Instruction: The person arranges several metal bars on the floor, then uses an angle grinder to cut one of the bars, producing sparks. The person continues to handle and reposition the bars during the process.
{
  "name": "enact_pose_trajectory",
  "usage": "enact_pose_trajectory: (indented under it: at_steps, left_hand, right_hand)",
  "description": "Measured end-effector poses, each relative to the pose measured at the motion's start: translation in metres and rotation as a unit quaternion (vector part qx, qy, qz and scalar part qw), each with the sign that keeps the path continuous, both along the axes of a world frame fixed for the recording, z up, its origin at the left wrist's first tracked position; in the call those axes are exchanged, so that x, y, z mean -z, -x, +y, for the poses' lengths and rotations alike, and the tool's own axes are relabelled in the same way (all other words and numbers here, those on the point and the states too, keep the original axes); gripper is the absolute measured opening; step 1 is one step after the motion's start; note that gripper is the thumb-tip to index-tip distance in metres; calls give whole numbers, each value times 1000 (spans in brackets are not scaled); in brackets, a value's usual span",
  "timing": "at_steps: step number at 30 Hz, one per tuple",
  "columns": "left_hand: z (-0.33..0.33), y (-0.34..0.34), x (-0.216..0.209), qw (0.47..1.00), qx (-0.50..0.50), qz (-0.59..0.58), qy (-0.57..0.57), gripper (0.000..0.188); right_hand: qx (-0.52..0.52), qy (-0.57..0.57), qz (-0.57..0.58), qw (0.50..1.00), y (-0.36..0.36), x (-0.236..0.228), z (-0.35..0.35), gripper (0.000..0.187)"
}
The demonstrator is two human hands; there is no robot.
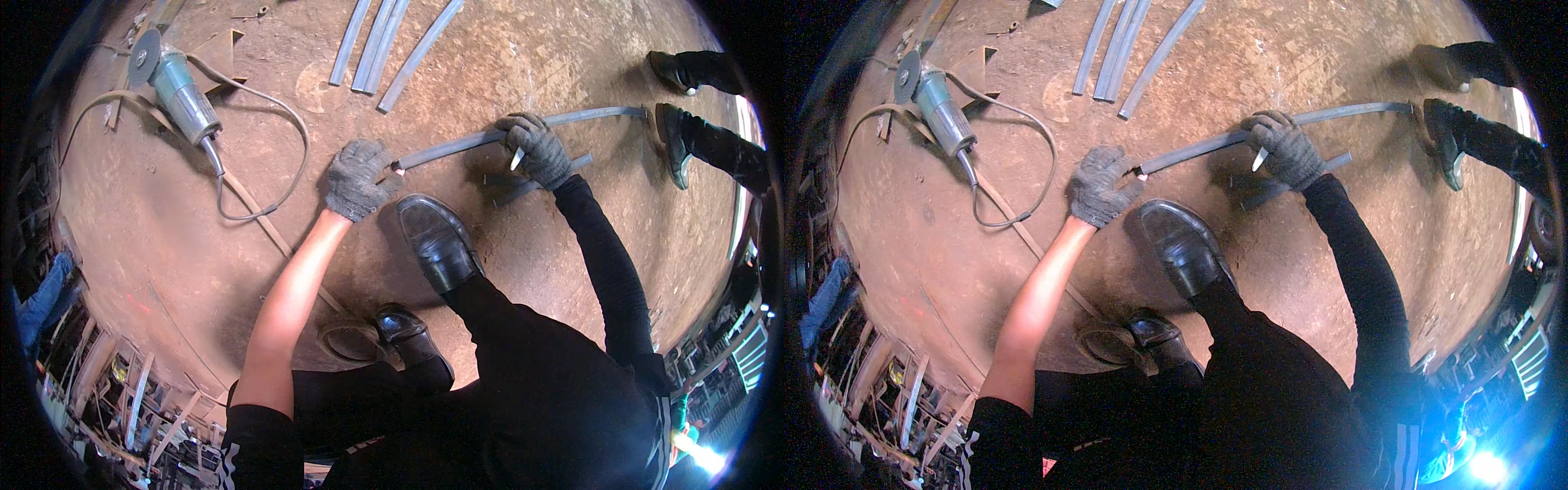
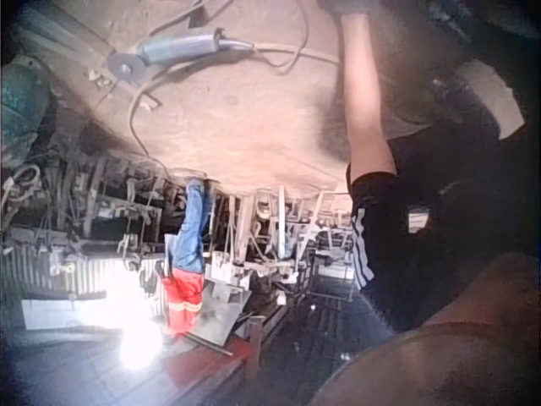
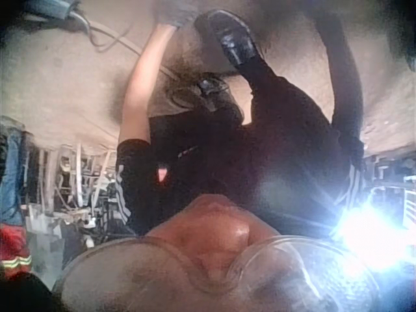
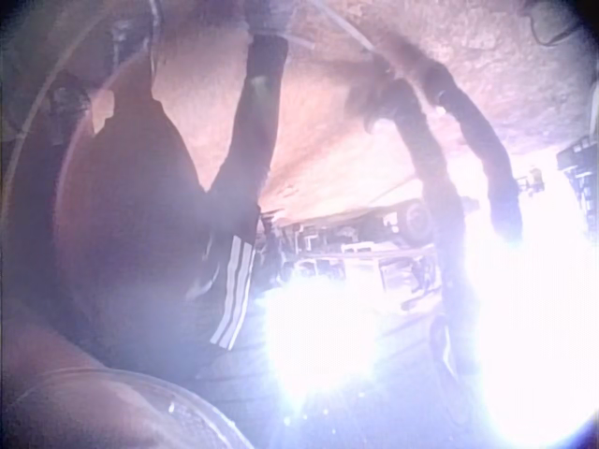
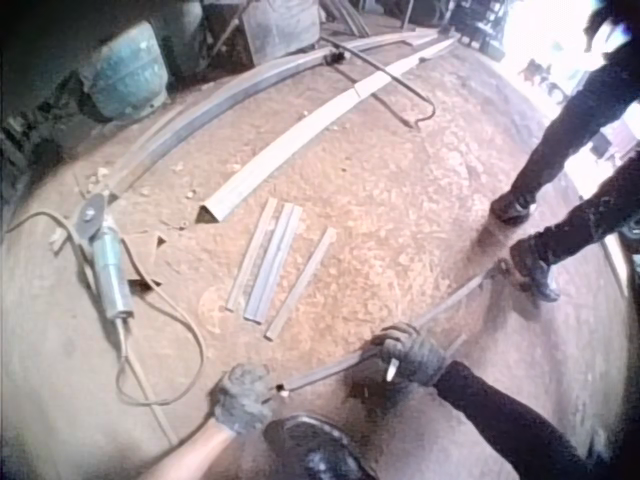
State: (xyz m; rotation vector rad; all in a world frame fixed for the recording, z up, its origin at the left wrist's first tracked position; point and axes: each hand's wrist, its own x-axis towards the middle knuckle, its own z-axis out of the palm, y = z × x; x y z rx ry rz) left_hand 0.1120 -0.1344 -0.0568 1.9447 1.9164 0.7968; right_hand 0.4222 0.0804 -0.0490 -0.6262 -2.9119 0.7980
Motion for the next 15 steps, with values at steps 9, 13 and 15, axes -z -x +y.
enact_pose_trajectory:
  at_steps: [9, 13, 15]
  left_hand:
    - [0, -1, -2, 1000, 6, 17, 9, 38]
    - [4, -3, -2, 999, 14, -8, -37, 32]
    - [4, -3, -1, 999, 19, -2, -44, 29]
  right_hand:
    - [-1, -3, -1, 1000, -1, 0, 0, 24]
    - [-3, -5, -2, 1000, -1, 1, 0, 25]
    - [-1, -7, 7, 1000, -2, 2, -1, 25]
